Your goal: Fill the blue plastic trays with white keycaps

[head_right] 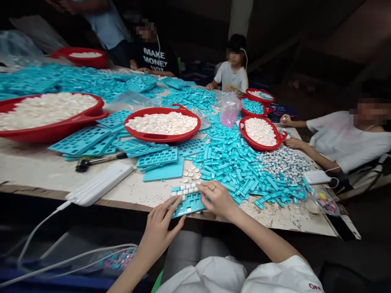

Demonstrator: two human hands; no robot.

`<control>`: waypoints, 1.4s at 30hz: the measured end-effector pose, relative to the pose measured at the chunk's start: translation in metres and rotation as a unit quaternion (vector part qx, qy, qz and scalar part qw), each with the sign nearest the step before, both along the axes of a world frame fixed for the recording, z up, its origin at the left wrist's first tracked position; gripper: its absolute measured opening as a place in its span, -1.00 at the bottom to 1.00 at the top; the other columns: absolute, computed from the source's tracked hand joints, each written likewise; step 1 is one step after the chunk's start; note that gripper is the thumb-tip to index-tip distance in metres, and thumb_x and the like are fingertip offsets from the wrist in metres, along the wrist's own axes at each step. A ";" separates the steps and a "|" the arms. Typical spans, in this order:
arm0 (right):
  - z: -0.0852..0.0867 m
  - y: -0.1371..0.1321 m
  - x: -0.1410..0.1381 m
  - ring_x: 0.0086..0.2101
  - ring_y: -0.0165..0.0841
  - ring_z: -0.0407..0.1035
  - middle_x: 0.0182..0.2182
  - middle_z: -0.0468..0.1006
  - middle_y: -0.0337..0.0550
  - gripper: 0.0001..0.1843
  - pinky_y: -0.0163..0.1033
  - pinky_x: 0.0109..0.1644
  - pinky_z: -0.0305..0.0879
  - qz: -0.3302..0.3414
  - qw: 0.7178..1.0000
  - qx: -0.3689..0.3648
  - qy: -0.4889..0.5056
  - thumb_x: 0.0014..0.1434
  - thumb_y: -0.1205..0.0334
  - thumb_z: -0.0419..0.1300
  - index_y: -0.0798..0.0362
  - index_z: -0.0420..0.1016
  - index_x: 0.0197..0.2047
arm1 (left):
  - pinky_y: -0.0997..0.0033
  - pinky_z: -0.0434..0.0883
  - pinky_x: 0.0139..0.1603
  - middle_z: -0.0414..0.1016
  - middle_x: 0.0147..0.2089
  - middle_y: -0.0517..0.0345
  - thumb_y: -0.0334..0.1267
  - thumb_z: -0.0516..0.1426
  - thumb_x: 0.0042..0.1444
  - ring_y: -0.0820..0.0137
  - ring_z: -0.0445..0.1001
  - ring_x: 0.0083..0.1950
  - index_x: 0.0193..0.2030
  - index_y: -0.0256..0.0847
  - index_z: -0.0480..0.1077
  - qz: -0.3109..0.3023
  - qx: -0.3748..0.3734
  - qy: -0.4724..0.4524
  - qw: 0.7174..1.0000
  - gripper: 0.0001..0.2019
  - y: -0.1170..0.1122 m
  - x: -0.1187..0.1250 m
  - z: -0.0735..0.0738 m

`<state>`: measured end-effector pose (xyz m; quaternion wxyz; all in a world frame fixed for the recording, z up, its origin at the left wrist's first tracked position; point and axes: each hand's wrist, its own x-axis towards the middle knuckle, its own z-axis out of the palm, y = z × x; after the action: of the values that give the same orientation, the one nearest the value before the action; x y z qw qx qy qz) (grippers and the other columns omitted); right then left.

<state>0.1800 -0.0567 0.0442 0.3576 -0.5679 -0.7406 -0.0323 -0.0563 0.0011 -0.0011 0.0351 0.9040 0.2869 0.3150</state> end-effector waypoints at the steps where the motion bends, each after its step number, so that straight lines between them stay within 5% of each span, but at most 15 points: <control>1: 0.004 -0.005 0.016 -0.05 -0.23 0.46 -0.07 0.60 -0.05 -0.65 -0.07 0.09 0.40 -0.053 0.998 0.005 0.015 0.34 0.34 0.06 -0.01 0.51 0.12 | 0.03 0.24 0.26 0.43 0.25 -0.13 -0.24 0.10 0.34 0.07 0.41 0.23 0.46 -0.13 0.09 0.005 0.007 -0.003 1.000 -0.42 -0.001 0.001 -0.001; 5: 0.011 -0.031 0.099 -0.12 -0.21 0.48 -0.17 0.62 -0.09 -0.73 -0.10 0.04 0.39 -0.311 0.948 -0.047 0.043 0.29 0.25 0.08 0.01 0.60 -0.10 | -0.06 0.08 0.38 0.41 0.30 -0.11 -0.24 0.10 0.31 0.00 0.35 0.31 0.50 -0.12 0.02 0.022 0.051 -0.015 0.998 -0.36 -0.003 0.006 -0.006; 8: 0.012 -0.053 0.155 -0.17 -0.16 0.47 -0.17 0.61 -0.01 -0.72 -0.03 0.05 0.35 -0.388 0.918 -0.073 0.029 0.22 0.27 0.08 0.08 0.61 -0.14 | -0.07 -0.01 0.44 0.45 0.29 -0.07 -0.23 0.10 0.30 -0.02 0.37 0.30 0.50 -0.16 0.02 0.013 0.088 -0.029 0.996 -0.34 -0.002 0.010 -0.006; 15: 0.018 -0.062 0.201 -0.21 -0.22 0.51 -0.21 0.65 -0.03 -0.77 -0.19 -0.03 0.36 -0.363 0.914 -0.179 0.003 0.12 0.31 0.19 0.11 0.64 -0.20 | 0.01 0.03 0.47 0.47 0.26 -0.14 -0.24 0.10 0.30 0.06 0.49 0.22 0.48 -0.24 0.05 -0.030 0.084 -0.048 0.995 -0.36 0.002 0.013 -0.002; 20: 0.030 -0.055 0.210 -0.35 -0.22 0.54 -0.37 0.66 -0.03 -0.86 -0.23 -0.22 0.36 -0.344 0.909 -0.234 0.004 0.03 0.31 0.27 0.11 0.65 -0.32 | 0.03 0.30 0.36 0.33 0.37 -0.12 -0.26 0.05 0.35 0.10 0.32 0.38 0.49 -0.17 0.00 -0.064 -0.036 -0.031 0.997 -0.39 0.006 0.002 0.001; 26: 0.041 -0.063 0.225 -0.44 -0.20 0.50 -0.51 0.60 -0.10 -0.83 -0.18 -0.30 0.36 -0.345 0.914 -0.215 0.010 -0.05 0.16 0.32 0.06 0.61 -0.37 | -0.03 0.29 0.38 0.39 0.32 -0.06 -0.34 0.01 0.37 0.17 0.33 0.38 0.39 -0.09 0.20 -0.063 -0.116 -0.103 0.986 -0.54 0.026 -0.004 0.018; 29: 0.042 -0.063 0.204 -0.42 -0.21 0.52 -0.44 0.62 -0.10 -0.75 -0.15 -0.24 0.44 -0.353 0.927 -0.105 0.077 0.00 0.08 0.28 0.06 0.59 -0.29 | -0.01 0.33 0.36 0.51 0.19 0.01 -0.40 0.02 0.35 0.21 0.43 0.29 0.21 -0.06 0.42 -0.100 -0.093 -0.138 0.981 -0.63 0.033 -0.001 0.018; 32: 0.042 -0.053 0.147 -0.37 -0.24 0.55 -0.33 0.62 -0.11 -0.69 -0.15 -0.19 0.50 -0.300 0.940 -0.035 0.159 0.10 0.04 0.27 0.04 0.58 -0.16 | -0.04 0.36 0.33 0.57 0.10 0.02 -0.43 0.05 0.31 0.21 0.49 0.23 0.16 -0.09 0.45 -0.134 -0.067 -0.150 0.977 -0.65 0.033 0.004 0.011; 38: 0.029 -0.010 0.009 -0.29 -0.26 0.54 -0.29 0.63 -0.15 -0.89 -0.14 -0.13 0.46 -0.089 0.977 -0.062 0.184 0.22 0.19 0.24 -0.02 0.59 -0.23 | 0.08 0.53 0.15 0.60 0.01 0.02 -0.42 0.09 0.25 0.20 0.54 0.13 0.08 -0.08 0.52 -0.106 -0.044 -0.173 0.978 -0.67 0.042 0.009 0.001; 42: 0.004 0.010 -0.031 -0.27 -0.24 0.54 -0.33 0.66 -0.20 -0.92 -0.11 -0.08 0.40 -0.042 0.981 -0.096 0.162 0.23 0.22 0.26 -0.03 0.58 -0.21 | 0.14 0.56 0.11 0.60 -0.01 0.03 -0.41 0.07 0.27 0.23 0.55 0.12 0.07 -0.07 0.54 -0.113 -0.057 -0.170 0.977 -0.67 0.049 0.009 0.002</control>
<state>0.1489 -0.0468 0.0482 0.4154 -0.6280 -0.6477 0.1162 -0.0470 0.0500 0.0007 0.1697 0.8606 0.1902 0.4410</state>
